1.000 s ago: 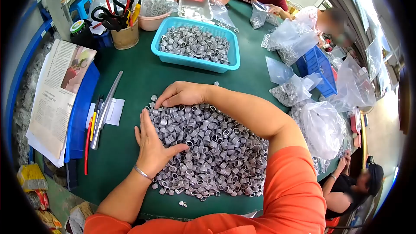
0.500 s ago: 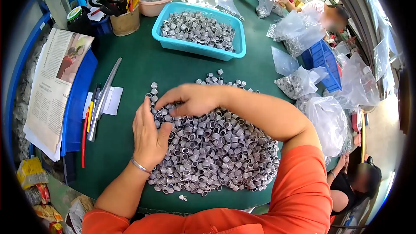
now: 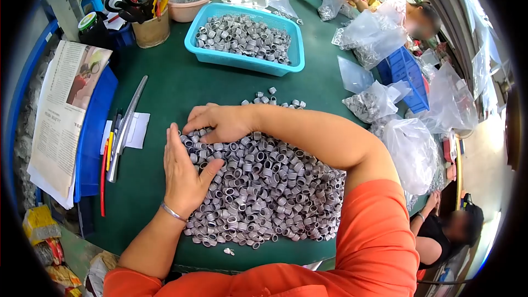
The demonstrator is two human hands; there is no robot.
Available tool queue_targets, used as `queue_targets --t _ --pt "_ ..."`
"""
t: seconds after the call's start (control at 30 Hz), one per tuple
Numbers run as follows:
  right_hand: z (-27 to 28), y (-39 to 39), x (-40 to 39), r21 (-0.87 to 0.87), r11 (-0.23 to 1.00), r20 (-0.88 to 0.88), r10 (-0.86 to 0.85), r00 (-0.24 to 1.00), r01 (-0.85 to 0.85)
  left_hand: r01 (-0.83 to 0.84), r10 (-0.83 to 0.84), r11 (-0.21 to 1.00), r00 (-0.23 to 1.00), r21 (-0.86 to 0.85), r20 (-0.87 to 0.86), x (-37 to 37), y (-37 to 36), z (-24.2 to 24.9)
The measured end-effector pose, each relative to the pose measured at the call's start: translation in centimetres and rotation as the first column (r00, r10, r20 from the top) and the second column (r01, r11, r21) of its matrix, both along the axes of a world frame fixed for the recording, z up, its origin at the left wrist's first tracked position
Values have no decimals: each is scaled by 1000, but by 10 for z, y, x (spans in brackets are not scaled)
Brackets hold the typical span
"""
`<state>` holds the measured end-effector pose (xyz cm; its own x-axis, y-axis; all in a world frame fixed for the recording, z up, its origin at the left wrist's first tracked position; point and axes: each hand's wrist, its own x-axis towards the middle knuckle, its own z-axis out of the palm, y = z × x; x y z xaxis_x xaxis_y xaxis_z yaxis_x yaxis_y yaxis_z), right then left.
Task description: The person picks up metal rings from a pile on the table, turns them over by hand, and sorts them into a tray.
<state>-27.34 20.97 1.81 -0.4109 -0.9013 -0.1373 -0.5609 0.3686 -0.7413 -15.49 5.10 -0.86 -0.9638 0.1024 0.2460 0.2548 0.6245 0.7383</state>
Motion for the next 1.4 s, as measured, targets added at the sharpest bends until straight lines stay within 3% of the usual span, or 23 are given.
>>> queue_targets --t 0.07,0.27,0.33,0.4,0.43,0.47,0.53,0.57,0.63,0.73,0.8,0.93,0.97,1.07,1.1,1.17,1.23,1.27,1.3,1.33,1.4 --pt "6 5 8 -14 999 -14 -48 999 48 69 -72 979 997 -189 -5 0 -2 8" --pt "27 16 26 -86 995 -70 -49 996 43 56 -57 993 998 -103 -11 -1 2 11" --pt "26 21 30 -224 969 -11 -111 994 106 55 -61 985 998 -164 -31 -1 3 11" --pt "26 30 30 -305 943 -86 -165 983 132 72 -82 978 996 -193 -41 0 1 12" --pt "31 37 27 -323 896 48 -307 951 306 84 -96 972 994 -218 -45 -1 1 13" --pt "36 46 25 -315 823 185 -435 881 473 78 -91 974 995 -211 -49 -1 2 13" --pt "41 81 -8 -433 657 133 -630 765 617 65 -78 980 995 -186 -64 1 2 11" --pt "52 95 -26 -519 430 250 -750 612 739 59 -72 982 995 -181 -64 1 2 11" --pt "76 139 -66 -590 91 197 -947 253 803 69 -84 978 994 -198 -64 0 2 11" --pt "96 206 -96 -528 -345 358 -919 -165 776 72 -85 978 995 -198 -58 0 2 11" --pt "100 231 -97 -533 -242 295 -951 -90 811 71 -84 978 995 -197 -56 -1 1 10" --pt "78 261 -86 -462 -363 280 -925 -256 809 68 -82 978 995 -198 -62 0 1 11" --pt "68 269 -84 -406 -319 215 -944 -250 856 65 -79 980 995 -188 -67 -1 1 11" --pt "51 228 -49 -265 -127 251 -966 -59 956 99 -108 985 992 -138 -60 -2 -1 9" --pt "42 213 -38 -298 -2 200 -978 61 954 98 -107 985 992 -140 -61 -3 -2 9" --pt "28 182 -13 -263 381 47 -912 406 886 106 -114 988 991 -117 -66 -3 -2 9" --pt "30 142 15 -212 623 92 -754 650 753 109 -118 987 990 -117 -71 -2 0 9" --pt "36 127 22 -145 804 -156 -595 789 577 104 -113 988 990 -114 -79 -2 0 9" --pt "23 119 20 -226 867 -170 -483 859 443 99 -109 988 991 -116 -79 -2 1 9" --pt "22 105 24 -213 867 -113 -479 870 450 100 -111 987 991 -123 -80 -2 1 8" --pt "7 86 23 -143 824 -279 -564 777 548 90 -104 985 990 -147 -93 -2 1 7"
